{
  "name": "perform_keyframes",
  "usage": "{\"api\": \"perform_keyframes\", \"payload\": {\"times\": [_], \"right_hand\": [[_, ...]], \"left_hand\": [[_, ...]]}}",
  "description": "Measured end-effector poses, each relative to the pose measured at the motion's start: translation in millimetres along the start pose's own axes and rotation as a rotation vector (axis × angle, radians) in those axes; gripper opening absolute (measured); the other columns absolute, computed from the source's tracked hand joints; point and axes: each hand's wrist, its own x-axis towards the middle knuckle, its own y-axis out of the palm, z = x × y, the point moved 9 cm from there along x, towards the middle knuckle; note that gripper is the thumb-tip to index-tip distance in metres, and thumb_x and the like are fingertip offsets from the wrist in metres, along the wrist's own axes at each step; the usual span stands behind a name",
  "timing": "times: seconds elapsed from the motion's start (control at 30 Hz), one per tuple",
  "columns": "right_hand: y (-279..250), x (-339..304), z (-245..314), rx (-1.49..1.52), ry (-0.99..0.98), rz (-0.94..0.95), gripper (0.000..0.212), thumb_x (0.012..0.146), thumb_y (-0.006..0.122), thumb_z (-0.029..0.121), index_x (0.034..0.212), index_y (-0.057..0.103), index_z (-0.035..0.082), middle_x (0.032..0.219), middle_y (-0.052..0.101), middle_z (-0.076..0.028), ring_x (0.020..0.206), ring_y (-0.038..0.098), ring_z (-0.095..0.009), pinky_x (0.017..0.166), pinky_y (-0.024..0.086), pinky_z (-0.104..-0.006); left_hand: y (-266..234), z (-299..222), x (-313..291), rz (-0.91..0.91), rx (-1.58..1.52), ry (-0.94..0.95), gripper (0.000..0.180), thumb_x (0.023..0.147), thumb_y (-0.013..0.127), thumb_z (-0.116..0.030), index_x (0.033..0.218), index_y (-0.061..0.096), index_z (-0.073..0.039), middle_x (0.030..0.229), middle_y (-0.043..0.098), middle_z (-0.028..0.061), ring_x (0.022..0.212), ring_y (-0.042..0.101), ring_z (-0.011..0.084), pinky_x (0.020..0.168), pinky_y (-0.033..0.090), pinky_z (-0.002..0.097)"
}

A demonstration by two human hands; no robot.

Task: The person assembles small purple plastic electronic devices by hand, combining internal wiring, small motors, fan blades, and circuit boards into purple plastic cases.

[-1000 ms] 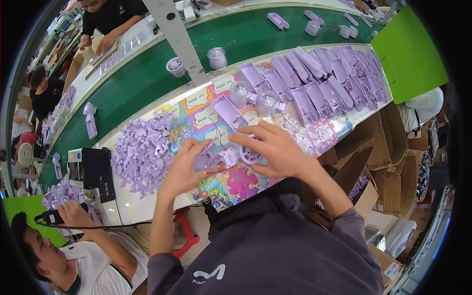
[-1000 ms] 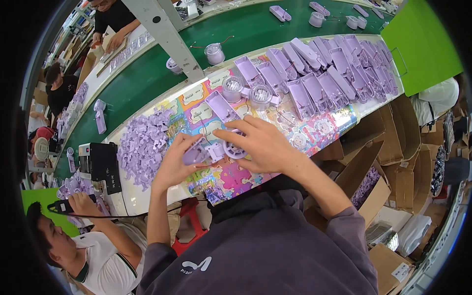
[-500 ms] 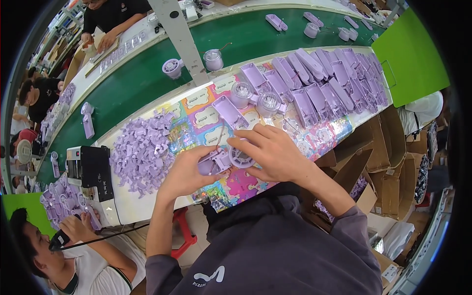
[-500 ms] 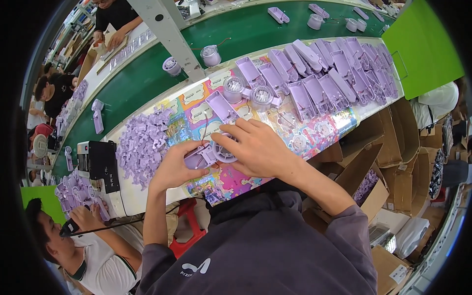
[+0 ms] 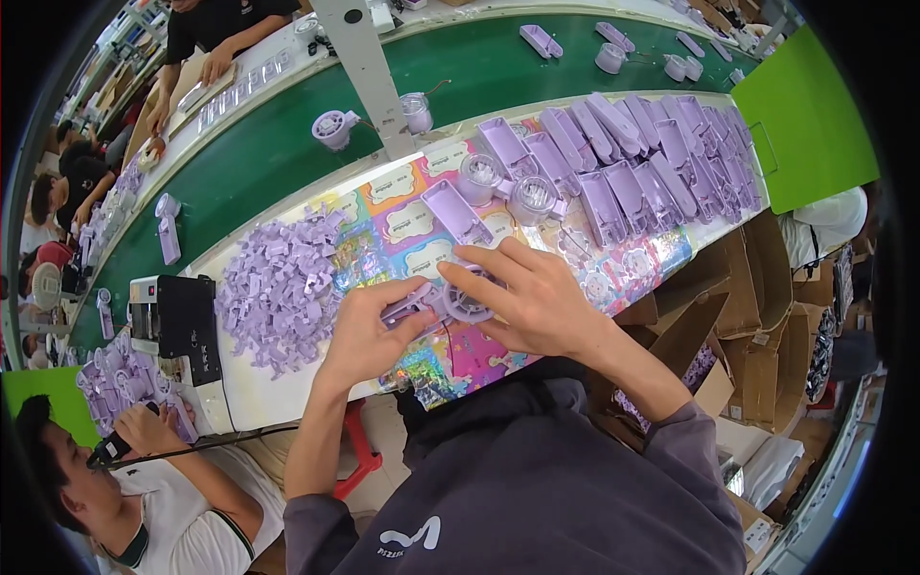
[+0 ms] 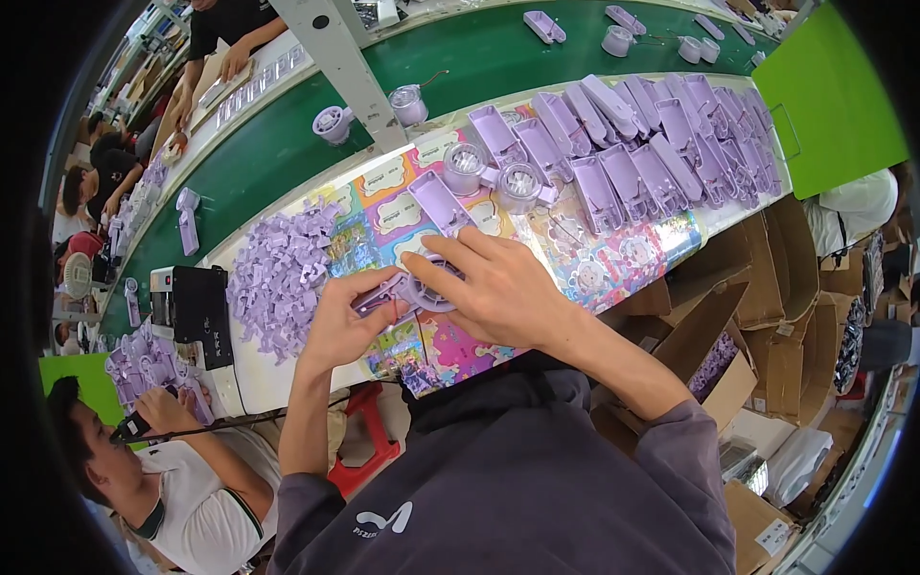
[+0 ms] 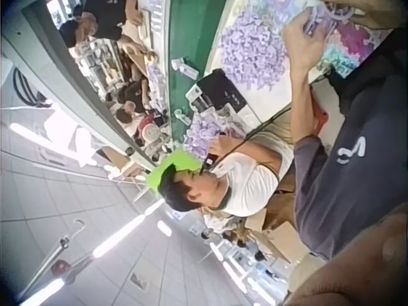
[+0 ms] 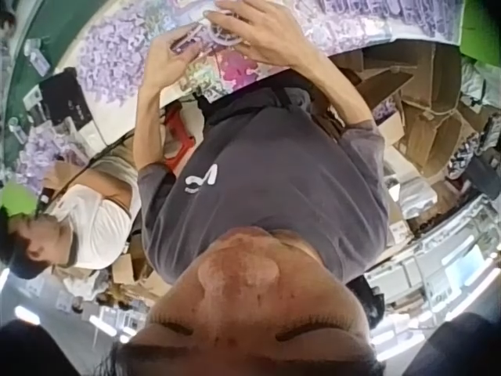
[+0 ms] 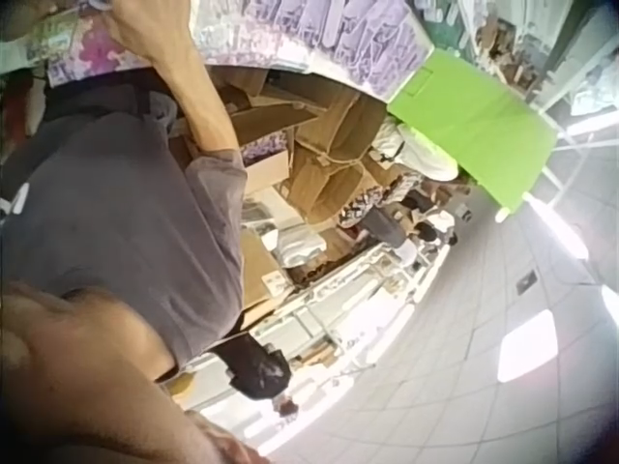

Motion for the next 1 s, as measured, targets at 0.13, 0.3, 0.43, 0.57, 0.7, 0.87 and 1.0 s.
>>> {"api": "perform_keyframes", "payload": {"times": [0.13,0.3,0.43,0.57,0.7,0.87,1.0], "right_hand": [[0.2,5.7,5.9,0.115,-0.018,0.006,0.078,0.059,0.083,0.012,0.134,0.061,0.011,0.127,0.063,-0.011,0.086,0.060,-0.027,0.074,0.054,-0.0374],[6.4,16.4,12.7,0.176,-0.032,0.034,0.079,0.063,0.084,0.012,0.138,0.059,0.011,0.131,0.061,-0.012,0.086,0.059,-0.027,0.075,0.054,-0.0375],[21.4,20.4,2.9,0.208,0.034,-0.181,0.074,0.075,0.080,0.014,0.143,0.050,0.006,0.132,0.055,-0.015,0.105,0.060,-0.033,0.084,0.054,-0.0406],[70.3,-5.3,-7.9,0.362,0.249,-0.078,0.059,0.084,0.075,0.014,0.137,0.052,0.004,0.127,0.058,-0.017,0.112,0.059,-0.036,0.092,0.051,-0.0438],[124.4,-0.5,20.9,0.502,0.150,0.078,0.052,0.084,0.074,0.013,0.132,0.057,0.006,0.127,0.057,-0.016,0.116,0.057,-0.036,0.096,0.049,-0.0446],[166.4,31.5,26.3,0.353,0.049,-0.002,0.051,0.085,0.073,0.018,0.133,0.057,0.013,0.128,0.057,-0.016,0.113,0.057,-0.034,0.097,0.049,-0.0446],[173.3,40.9,45.6,0.357,-0.037,-0.019,0.045,0.083,0.073,0.016,0.125,0.058,0.010,0.119,0.058,-0.012,0.109,0.056,-0.030,0.095,0.049,-0.0420]], "left_hand": [[-9.7,1.0,-10.8,0.032,-0.178,-0.034,0.039,0.082,0.079,-0.004,0.119,0.069,0.006,0.104,0.075,0.0151,0.090,0.068,0.0131,0.079,0.054,0.0289],[-27.8,-3.7,-15.8,0.075,-0.232,0.027,0.039,0.083,0.080,-0.003,0.120,0.069,0.005,0.104,0.074,0.0111,0.091,0.065,0.0103,0.082,0.053,0.0267],[-75.3,6.9,3.5,-0.116,-0.115,0.032,0.034,0.085,0.077,-0.006,0.117,0.070,0.004,0.096,0.073,0.0054,0.085,0.063,0.0082,0.077,0.052,0.0252],[-179.7,47.9,62.6,-0.548,-0.045,-0.029,0.029,0.088,0.074,-0.017,0.107,0.073,0.005,0.085,0.071,0.0050,0.072,0.059,0.0084,0.065,0.048,0.0269],[-277.8,137.7,120.6,-0.763,0.113,-0.220,0.030,0.087,0.077,-0.024,0.094,0.073,0.004,0.080,0.068,0.0041,0.070,0.059,0.0097,0.061,0.045,0.0294],[-283.0,225.2,168.6,-0.828,0.092,-0.353,0.028,0.081,0.080,-0.022,0.081,0.074,0.005,0.080,0.071,0.0105,0.070,0.063,0.0190,0.062,0.048,0.0381],[-308.3,258.4,146.6,-0.920,-0.046,-0.387,0.031,0.081,0.077,-0.018,0.106,0.072,0.001,0.098,0.071,0.0182,0.091,0.066,0.0260,0.082,0.051,0.0393]]}}
